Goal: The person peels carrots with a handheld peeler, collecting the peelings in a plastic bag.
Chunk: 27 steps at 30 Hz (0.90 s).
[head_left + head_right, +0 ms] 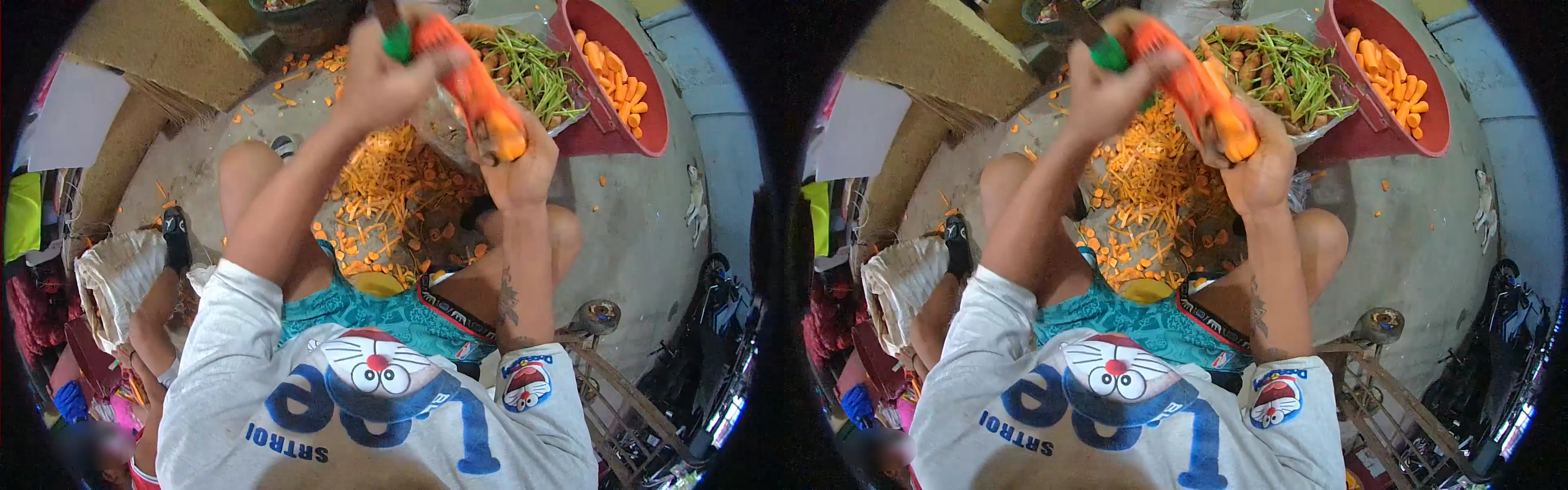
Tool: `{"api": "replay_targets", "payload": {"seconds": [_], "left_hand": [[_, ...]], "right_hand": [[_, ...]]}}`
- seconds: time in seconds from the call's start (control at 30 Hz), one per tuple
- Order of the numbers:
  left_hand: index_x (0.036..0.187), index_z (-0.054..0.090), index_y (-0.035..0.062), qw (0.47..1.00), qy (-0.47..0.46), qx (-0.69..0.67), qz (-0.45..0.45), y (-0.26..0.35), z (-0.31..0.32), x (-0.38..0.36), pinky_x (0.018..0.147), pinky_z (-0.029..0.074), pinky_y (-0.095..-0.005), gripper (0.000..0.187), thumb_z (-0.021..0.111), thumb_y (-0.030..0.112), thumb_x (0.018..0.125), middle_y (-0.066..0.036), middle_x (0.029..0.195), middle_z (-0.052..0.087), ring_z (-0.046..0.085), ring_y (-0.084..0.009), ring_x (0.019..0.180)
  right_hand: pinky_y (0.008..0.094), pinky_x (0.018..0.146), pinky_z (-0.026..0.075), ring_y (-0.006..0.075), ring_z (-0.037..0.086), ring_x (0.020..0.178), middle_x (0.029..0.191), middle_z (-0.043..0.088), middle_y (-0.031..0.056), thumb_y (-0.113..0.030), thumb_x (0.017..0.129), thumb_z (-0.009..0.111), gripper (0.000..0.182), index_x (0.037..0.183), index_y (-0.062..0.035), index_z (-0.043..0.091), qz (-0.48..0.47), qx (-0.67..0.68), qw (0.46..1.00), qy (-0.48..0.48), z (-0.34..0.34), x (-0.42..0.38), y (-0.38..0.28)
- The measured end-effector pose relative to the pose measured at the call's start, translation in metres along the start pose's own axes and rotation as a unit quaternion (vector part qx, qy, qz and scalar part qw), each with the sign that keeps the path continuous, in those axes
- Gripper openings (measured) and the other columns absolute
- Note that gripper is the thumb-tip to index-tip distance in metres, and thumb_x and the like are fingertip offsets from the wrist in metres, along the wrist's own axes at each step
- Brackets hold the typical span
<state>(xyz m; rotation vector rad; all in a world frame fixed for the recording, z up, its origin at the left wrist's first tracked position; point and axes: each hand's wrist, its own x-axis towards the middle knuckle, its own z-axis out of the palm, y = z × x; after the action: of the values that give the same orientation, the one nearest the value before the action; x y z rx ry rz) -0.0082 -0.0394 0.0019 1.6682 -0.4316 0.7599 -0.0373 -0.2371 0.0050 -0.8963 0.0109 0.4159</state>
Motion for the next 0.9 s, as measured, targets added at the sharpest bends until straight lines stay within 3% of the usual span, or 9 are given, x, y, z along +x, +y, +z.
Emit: {"api": "replay_targets", "payload": {"seconds": [0.07,0.13,0.3,0.37,0.53,0.67,0.73,0.8,0.9], "left_hand": [[0.098,0.061,0.0033,1.000,-0.008,-0.003,-0.021,-0.008,-0.026,0.017,0.063,0.053,-0.0308,0.015,0.071,0.014,0.098,-0.004,0.082,0.067,0.066,-0.0130,0.070],[0.098,0.061,0.0026,0.975,0.107,-0.026,-0.192,-0.007,-0.039,0.029,0.063,0.054,-0.0311,0.014,0.071,0.013,0.097,-0.004,0.082,0.067,0.066,-0.0132,0.071],[0.098,0.066,0.0061,0.989,-0.009,-0.043,-0.142,0.012,0.000,-0.006,0.052,0.045,-0.0227,0.019,0.078,0.018,0.090,0.004,0.076,0.065,0.056,-0.0045,0.059],[0.098,0.065,0.0065,0.999,-0.027,-0.039,-0.004,0.003,0.001,-0.002,0.051,0.044,-0.0223,0.019,0.078,0.019,0.090,0.004,0.076,0.065,0.056,-0.0044,0.058],[0.097,0.061,0.0030,0.977,0.107,-0.091,-0.157,-0.013,-0.032,0.021,0.062,0.054,-0.0296,0.012,0.070,0.012,0.097,-0.004,0.080,0.067,0.067,-0.0136,0.070],[0.098,0.066,0.0054,0.976,0.041,-0.045,-0.211,0.010,0.003,-0.012,0.059,0.049,-0.0240,0.020,0.079,0.016,0.089,0.003,0.079,0.066,0.060,-0.0051,0.067],[0.099,0.066,0.0053,0.992,-0.020,-0.110,-0.063,0.020,0.010,-0.012,0.058,0.050,-0.0240,0.020,0.079,0.017,0.089,0.002,0.080,0.067,0.061,-0.0055,0.067],[0.100,0.066,0.0051,0.999,-0.029,-0.018,-0.030,0.001,-0.015,0.005,0.058,0.050,-0.0234,0.021,0.079,0.018,0.089,0.001,0.081,0.068,0.060,-0.0055,0.066],[0.097,0.062,0.0038,0.978,0.055,-0.076,-0.185,0.000,-0.034,0.021,0.059,0.052,-0.0290,0.012,0.071,0.012,0.097,-0.004,0.079,0.066,0.066,-0.0132,0.068]], "right_hand": [[0.0257,0.054,0.039,0.0119,0.047,0.066,0.088,0.060,0.0041,-0.027,0.104,0.045,0.036,0.125,-0.0023,0.059,0.023,0.014,0.999,-0.022,0.001,-0.003,-0.006],[0.0253,0.052,0.038,0.0121,0.055,0.068,0.094,0.064,0.0070,-0.030,0.102,0.045,0.043,0.130,-0.0008,0.058,0.039,0.031,0.994,-0.099,-0.008,0.001,-0.005],[0.0245,0.051,0.037,0.0135,0.052,0.068,0.093,0.063,0.0082,-0.028,0.102,0.046,0.039,0.128,-0.0008,0.058,-0.004,-0.007,1.000,0.007,-0.001,0.002,0.001],[0.0242,0.050,0.036,0.0144,0.054,0.069,0.096,0.064,0.0100,-0.027,0.101,0.048,0.040,0.129,-0.0009,0.057,-0.066,-0.056,0.995,0.051,-0.010,0.006,0.012],[0.0271,0.051,0.036,0.0151,0.051,0.066,0.099,0.064,0.0095,-0.024,0.102,0.047,0.044,0.134,0.0059,0.056,0.015,0.027,0.995,-0.097,-0.010,0.002,-0.005],[0.0264,0.052,0.036,0.0142,0.050,0.064,0.092,0.062,0.0086,-0.026,0.101,0.048,0.042,0.129,0.0046,0.058,0.021,0.026,0.999,0.043,0.015,0.000,-0.006],[0.0264,0.052,0.036,0.0137,0.050,0.064,0.089,0.061,0.0081,-0.027,0.101,0.048,0.041,0.126,0.0035,0.060,-0.007,-0.014,0.993,0.116,0.010,-0.001,-0.004],[0.0268,0.053,0.038,0.0142,0.053,0.066,0.087,0.061,0.0080,-0.027,0.101,0.048,0.039,0.122,0.0027,0.061,0.019,0.031,0.992,-0.124,-0.016,0.003,-0.004],[0.0272,0.053,0.039,0.0152,0.055,0.067,0.086,0.062,0.0083,-0.028,0.101,0.047,0.039,0.121,0.0034,0.062,0.043,0.039,0.994,-0.091,-0.010,0.000,-0.009]]}}
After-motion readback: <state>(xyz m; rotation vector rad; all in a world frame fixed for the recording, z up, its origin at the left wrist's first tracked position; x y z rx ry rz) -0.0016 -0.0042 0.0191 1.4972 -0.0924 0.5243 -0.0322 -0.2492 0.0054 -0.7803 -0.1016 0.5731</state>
